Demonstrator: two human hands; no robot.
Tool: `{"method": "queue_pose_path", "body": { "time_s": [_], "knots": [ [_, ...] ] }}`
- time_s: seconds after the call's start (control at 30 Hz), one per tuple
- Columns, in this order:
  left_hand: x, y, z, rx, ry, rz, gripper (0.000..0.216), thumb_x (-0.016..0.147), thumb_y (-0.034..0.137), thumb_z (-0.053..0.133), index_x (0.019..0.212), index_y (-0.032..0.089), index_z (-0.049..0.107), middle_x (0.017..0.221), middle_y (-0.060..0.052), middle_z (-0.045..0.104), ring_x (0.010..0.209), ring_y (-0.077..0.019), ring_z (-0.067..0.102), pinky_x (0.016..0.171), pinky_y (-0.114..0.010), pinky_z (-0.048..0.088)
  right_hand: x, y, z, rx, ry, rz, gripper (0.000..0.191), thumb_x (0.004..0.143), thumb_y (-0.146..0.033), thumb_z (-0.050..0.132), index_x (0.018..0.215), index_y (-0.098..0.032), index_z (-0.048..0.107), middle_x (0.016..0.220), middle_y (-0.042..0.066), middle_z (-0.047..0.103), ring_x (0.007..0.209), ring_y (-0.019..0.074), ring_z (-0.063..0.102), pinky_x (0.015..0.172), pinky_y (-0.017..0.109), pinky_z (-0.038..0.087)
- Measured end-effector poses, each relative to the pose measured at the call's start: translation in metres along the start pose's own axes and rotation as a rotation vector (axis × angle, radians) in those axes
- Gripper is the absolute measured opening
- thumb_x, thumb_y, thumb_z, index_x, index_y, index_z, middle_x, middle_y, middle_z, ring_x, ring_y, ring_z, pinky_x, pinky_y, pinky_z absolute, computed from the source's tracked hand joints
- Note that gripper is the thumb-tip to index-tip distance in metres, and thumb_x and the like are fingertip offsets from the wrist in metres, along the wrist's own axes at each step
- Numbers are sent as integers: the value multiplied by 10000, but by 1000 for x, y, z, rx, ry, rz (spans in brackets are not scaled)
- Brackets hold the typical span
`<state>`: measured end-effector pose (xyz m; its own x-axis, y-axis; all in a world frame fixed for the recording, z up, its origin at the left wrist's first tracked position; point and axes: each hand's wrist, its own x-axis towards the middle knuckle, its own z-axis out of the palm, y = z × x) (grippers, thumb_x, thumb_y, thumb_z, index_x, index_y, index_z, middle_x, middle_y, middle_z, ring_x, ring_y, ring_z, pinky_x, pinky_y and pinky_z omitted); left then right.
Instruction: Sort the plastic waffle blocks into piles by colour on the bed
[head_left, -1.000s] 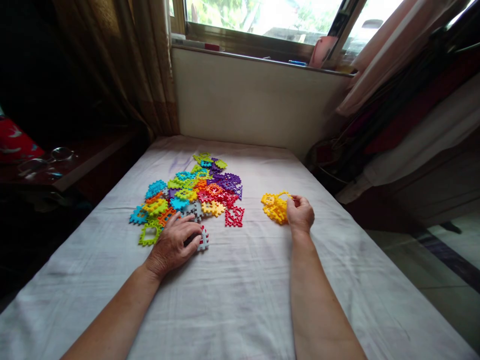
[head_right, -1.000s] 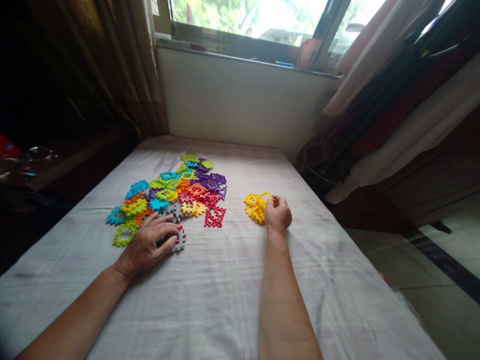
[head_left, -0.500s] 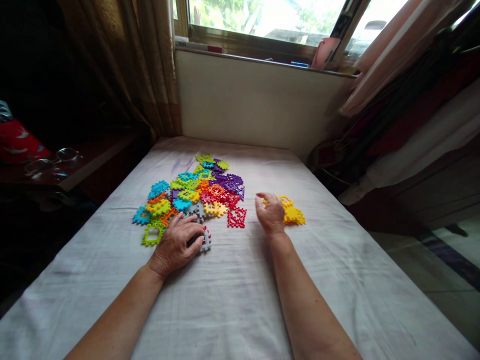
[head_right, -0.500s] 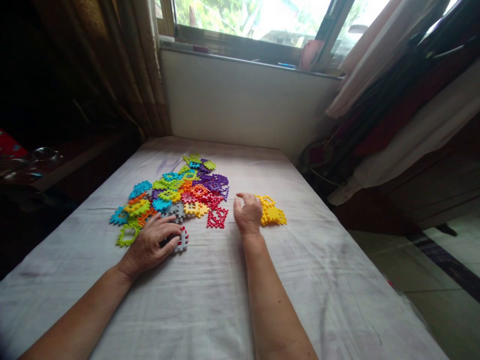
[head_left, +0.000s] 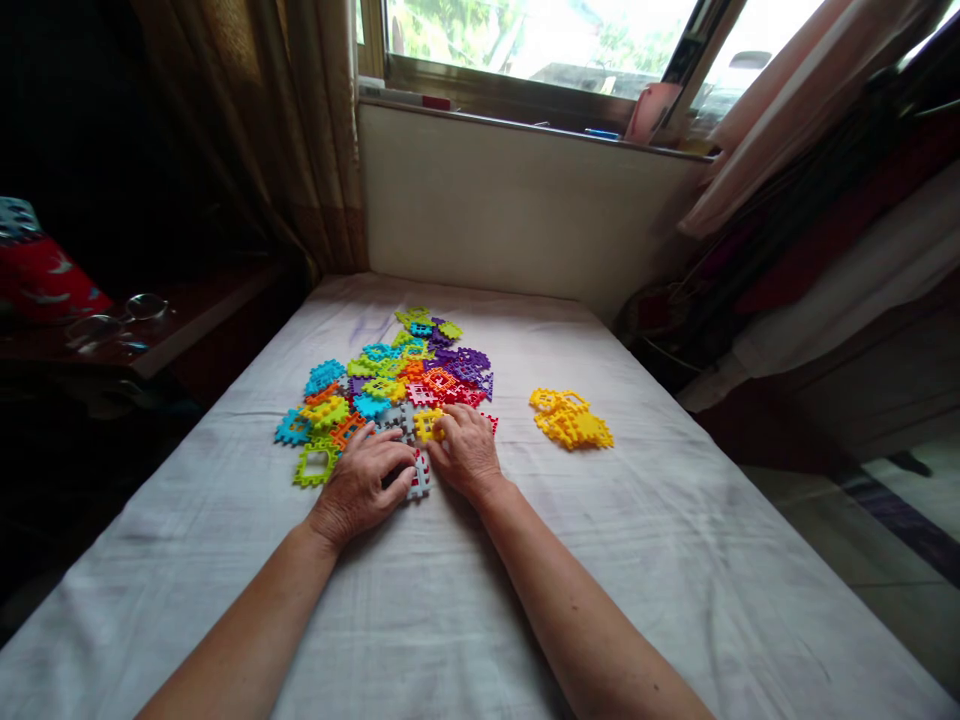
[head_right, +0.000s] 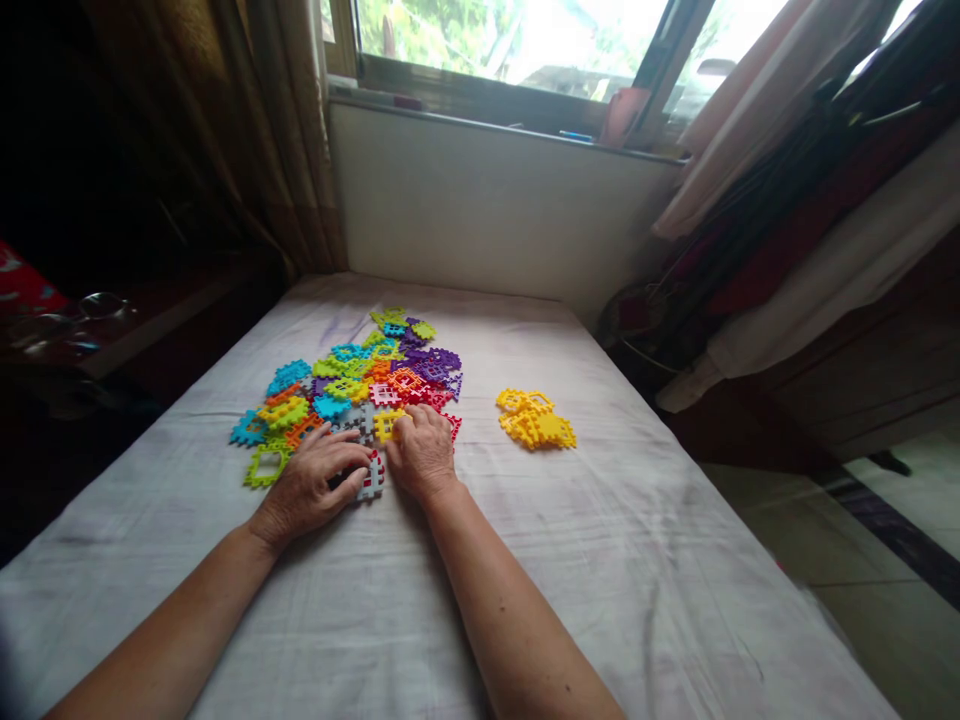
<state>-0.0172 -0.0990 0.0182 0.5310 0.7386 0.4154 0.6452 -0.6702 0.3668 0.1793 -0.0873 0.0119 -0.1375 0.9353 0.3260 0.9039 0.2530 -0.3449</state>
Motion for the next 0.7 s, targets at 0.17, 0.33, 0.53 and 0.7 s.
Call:
{"method": "queue_pose_path", "body": {
  "time_s": [0.17,0.33,0.53,0.7],
  "knots": [
    [0,-1,0,-3,-9,-7,221,911,337,511,951,276,720,1053,-21,778,1196,-265,646,1198,-566,261,-3,6,-3,44,43,-30,155,851,-318,699,958,-207,678,1349,117,638,1304,273,502,1096,438,383],
    [0,-1,-1,-4,-11,-9,219,916,343,502,937,276,710,1036,-18,779,1195,-265,645,1194,-566,260,-5,18,-9,68,76,26,137,848,-310,702,917,-208,642,1272,118,673,1178,252,584,987,392,430],
    [0,-3,0,6,-5,-1,206,910,348,515,937,269,703,1023,-22,781,1183,-264,649,1192,-543,264,-1,39,-16,6,110,85,123,862,-317,679,918,-213,645,1142,88,686,1043,229,600,898,340,428],
    [-1,-3,1,4,2,0,210,915,340,507,920,262,702,1004,-20,782,1190,-258,648,1206,-539,241,0,79,-40,-151,270,320,208,866,-314,644,1040,-205,676,1188,104,665,1080,266,557,917,369,387]
  ]
}}
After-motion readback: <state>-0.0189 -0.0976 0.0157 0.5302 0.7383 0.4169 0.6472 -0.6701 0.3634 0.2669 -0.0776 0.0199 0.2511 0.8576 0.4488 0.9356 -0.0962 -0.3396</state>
